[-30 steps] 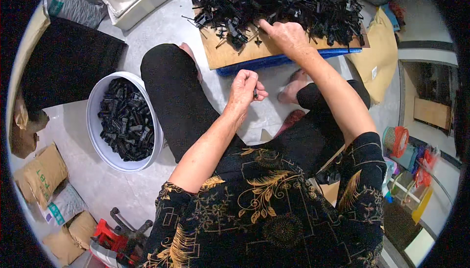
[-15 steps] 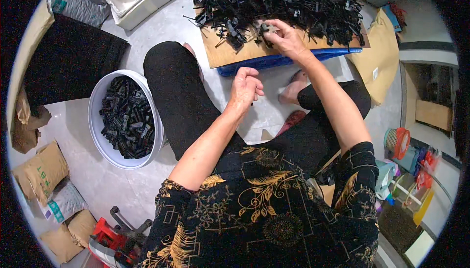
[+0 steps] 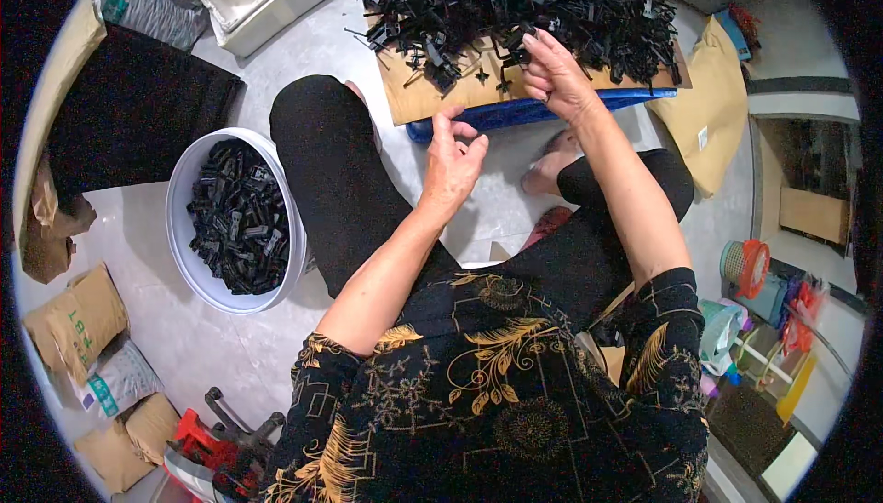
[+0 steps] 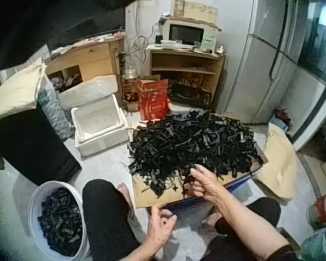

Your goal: Sorting small black plastic components from a storage bin into a separate container.

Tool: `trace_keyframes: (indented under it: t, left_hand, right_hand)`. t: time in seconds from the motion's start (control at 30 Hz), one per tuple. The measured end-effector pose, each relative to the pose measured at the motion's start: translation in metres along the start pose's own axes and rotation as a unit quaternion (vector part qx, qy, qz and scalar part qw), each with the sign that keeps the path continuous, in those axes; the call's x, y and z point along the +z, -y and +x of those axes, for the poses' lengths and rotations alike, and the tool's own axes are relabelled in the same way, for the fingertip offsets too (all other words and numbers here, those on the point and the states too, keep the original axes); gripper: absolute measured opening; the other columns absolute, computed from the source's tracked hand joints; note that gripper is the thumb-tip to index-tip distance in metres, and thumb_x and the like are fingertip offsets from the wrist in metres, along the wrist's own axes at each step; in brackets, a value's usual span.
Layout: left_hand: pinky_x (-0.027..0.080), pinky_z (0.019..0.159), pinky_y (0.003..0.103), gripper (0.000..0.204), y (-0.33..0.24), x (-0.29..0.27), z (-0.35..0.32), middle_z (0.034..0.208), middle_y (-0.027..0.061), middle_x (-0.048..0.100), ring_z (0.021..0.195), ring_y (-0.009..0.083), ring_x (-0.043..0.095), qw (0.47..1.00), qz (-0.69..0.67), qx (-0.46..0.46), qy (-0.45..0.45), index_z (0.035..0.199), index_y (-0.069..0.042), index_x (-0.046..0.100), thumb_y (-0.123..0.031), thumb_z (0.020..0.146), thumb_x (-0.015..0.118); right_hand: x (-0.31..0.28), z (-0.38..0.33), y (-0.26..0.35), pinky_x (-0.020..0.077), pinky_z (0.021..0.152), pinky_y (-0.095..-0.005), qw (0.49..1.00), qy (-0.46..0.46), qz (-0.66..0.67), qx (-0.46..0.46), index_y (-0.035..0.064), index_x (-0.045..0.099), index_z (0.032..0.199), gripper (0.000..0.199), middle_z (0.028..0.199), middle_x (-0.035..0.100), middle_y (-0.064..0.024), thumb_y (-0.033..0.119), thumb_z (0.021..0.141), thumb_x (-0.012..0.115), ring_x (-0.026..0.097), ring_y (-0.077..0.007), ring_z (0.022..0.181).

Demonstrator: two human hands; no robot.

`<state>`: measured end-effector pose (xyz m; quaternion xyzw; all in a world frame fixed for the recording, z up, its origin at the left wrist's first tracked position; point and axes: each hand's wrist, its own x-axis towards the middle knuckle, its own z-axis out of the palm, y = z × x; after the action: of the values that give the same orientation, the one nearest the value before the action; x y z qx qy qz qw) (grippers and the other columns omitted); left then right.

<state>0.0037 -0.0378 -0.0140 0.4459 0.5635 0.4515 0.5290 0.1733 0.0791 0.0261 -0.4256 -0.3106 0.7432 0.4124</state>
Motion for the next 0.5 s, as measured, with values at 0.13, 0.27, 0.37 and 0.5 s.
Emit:
trace_keyframes:
  t: [0.13,0.27,0.37,0.5]
  left_hand:
    - [0.043,0.055,0.027,0.052,0.0,0.0,-0.001,0.085,0.0067,0.05,0.058,0.0104,0.047,1.0,0.004,0.01,0.002,0.12,-0.003,0.034,-0.008,0.075,0.061]
    - [0.043,0.055,0.026,0.053,-0.006,-0.002,-0.003,0.085,0.0063,0.049,0.057,0.01,0.047,1.0,0.02,0.013,-0.002,0.121,-0.003,0.034,-0.008,0.075,0.062]
    - [0.043,0.055,0.026,0.054,-0.003,-0.002,-0.002,0.085,0.0062,0.049,0.057,0.0097,0.047,1.0,0.006,0.013,-0.003,0.121,-0.003,0.034,-0.007,0.075,0.062]
    - [0.044,0.055,0.026,0.055,-0.002,0.0,-0.002,0.085,0.0066,0.049,0.058,0.0095,0.047,1.0,-0.004,0.015,-0.001,0.121,-0.004,0.034,-0.007,0.074,0.063]
  right_hand:
    - [0.0,0.001,0.004,0.0185,0.036,-0.0197,0.999,-0.026,-0.033,-0.005,0.0182,0.048,0.105,0.021,0.051,0.025,0.0098,0.023,0.086,0.058,0.022,-0.0018,0.04]
    - [0.004,-0.001,0.011,0.0166,0.037,-0.019,0.987,-0.045,-0.152,-0.013,0.0162,0.049,0.114,0.03,0.052,0.025,0.0104,0.024,0.086,0.058,0.022,-0.0012,0.04]
    - [0.006,-0.001,0.019,0.0158,0.037,-0.018,0.988,-0.049,-0.144,-0.019,0.0158,0.048,0.117,0.033,0.052,0.026,0.0105,0.023,0.087,0.058,0.022,-0.0008,0.04]
    - [-0.008,0.011,0.014,0.0176,0.037,-0.0183,0.978,-0.042,-0.203,-0.032,0.0133,0.048,0.119,0.036,0.054,0.03,0.0097,0.024,0.086,0.058,0.025,-0.0007,0.041]
